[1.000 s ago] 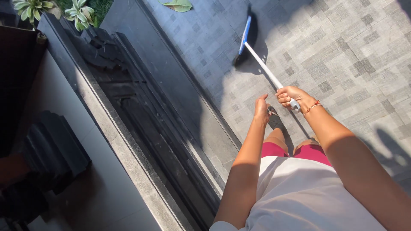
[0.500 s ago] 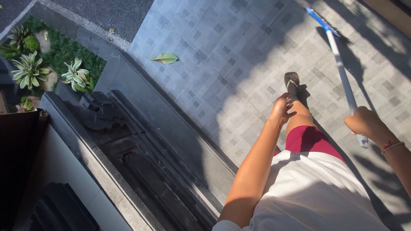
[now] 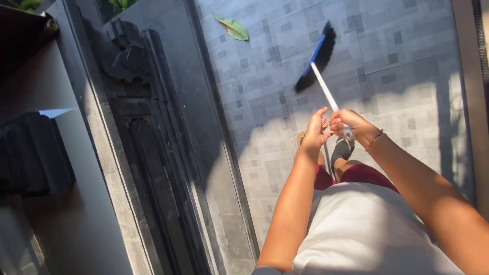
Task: The recorder uses a broom to sweep dirt and debris from an outdoor courtyard and tiled entryway.
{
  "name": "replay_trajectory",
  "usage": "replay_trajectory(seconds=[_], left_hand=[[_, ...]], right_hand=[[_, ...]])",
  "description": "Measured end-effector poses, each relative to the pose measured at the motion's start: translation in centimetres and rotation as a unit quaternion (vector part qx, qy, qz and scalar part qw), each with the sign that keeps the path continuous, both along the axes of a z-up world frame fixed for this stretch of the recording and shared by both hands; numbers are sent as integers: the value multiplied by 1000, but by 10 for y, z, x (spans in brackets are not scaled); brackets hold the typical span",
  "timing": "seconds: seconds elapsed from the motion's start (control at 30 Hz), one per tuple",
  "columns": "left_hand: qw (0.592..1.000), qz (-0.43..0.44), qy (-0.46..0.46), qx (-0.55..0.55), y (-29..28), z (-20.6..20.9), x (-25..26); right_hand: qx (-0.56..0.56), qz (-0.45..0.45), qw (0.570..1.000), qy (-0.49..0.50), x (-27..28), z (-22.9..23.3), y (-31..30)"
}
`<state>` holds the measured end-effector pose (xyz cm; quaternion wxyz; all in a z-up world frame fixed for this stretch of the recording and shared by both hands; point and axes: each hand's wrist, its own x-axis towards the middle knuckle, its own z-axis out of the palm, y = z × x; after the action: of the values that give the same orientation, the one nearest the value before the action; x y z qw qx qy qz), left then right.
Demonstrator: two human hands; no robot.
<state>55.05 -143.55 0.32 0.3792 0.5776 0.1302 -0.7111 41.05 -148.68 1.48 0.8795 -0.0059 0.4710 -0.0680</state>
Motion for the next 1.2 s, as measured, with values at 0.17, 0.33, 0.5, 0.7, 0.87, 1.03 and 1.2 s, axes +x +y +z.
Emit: replay_trajectory(seconds=[0.17,0.33,0.5,0.7,0.87,1.03,1.2], left_hand=[[985,169,33,-1,-35,19,66],[960,273,61,12,-67,-13,114],[946,318,51,41,-83,-55,152],[892,345,-48,289,-80,-46,215],[819,531,-7,219,-109,-70,268],[760,630,27,157,-210,-68,301],[763,641,66,56,-367,-37,363]], right_hand=[[-74,141,984,76,78,49,-109],[-121,310,934,132,128,126,-121],[-85,426,888,148,129,160,-160],[-61,675,735,-26,248,111,-166],[-209,811,546,-18,368,61,-163],[-192,789,582,36,452,50,-395],[-311,752,559,159,502,38,-652]])
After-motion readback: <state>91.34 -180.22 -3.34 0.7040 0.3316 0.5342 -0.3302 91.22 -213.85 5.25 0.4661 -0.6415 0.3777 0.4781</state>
